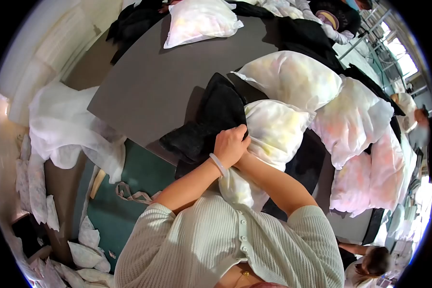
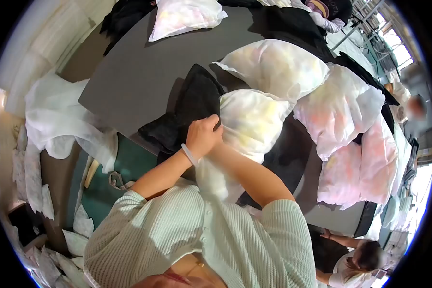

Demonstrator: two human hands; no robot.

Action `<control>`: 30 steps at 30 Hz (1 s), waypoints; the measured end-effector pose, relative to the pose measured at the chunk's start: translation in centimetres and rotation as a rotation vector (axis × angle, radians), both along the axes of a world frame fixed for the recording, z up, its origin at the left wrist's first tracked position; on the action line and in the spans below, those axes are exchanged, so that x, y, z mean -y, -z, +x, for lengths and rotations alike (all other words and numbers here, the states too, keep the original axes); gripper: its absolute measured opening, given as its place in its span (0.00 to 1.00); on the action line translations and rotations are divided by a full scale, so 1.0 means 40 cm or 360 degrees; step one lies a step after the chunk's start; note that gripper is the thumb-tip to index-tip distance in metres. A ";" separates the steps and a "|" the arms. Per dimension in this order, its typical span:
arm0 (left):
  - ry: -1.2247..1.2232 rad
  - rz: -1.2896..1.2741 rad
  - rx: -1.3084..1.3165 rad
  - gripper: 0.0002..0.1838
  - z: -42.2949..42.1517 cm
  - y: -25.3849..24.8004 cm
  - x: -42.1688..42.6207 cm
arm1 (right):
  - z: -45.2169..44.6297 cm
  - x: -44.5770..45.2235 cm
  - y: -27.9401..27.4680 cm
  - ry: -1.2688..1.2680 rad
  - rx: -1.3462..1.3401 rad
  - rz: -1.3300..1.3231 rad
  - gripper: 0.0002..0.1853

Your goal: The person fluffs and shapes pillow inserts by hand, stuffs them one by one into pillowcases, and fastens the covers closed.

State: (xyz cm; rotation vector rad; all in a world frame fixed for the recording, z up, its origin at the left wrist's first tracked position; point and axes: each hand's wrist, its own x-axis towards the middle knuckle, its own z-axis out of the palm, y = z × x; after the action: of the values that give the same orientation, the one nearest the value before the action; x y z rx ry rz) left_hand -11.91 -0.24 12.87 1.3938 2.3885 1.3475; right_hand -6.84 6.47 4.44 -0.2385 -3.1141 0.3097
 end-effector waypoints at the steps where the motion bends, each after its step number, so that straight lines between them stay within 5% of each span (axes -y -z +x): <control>1: 0.0015 -0.0003 0.0006 0.13 0.003 0.000 0.001 | -0.004 -0.001 -0.044 0.0028 0.0140 -0.0116 0.13; 4: -0.0098 -0.0096 -0.0107 0.13 -0.043 -0.023 0.013 | -0.012 -0.043 -0.176 0.0035 0.0262 -0.0373 0.16; 7: -0.0086 -0.0301 -0.0094 0.12 -0.061 -0.040 0.022 | -0.006 -0.055 -0.058 0.0057 -0.0654 -0.0318 0.21; 11: 0.0014 -0.0135 0.0024 0.11 -0.018 -0.047 -0.006 | -0.046 -0.054 -0.011 0.0206 -0.0381 -0.0413 0.25; 30: 0.0045 -0.0331 0.0000 0.11 -0.031 0.011 0.018 | -0.113 -0.010 0.012 0.0202 -0.0403 -0.0228 0.28</control>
State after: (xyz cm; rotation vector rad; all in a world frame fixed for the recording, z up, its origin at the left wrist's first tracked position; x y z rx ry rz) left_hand -13.16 -0.96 12.42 1.3648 2.4169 1.0570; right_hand -11.35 6.88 3.98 -0.3653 -2.8159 0.5170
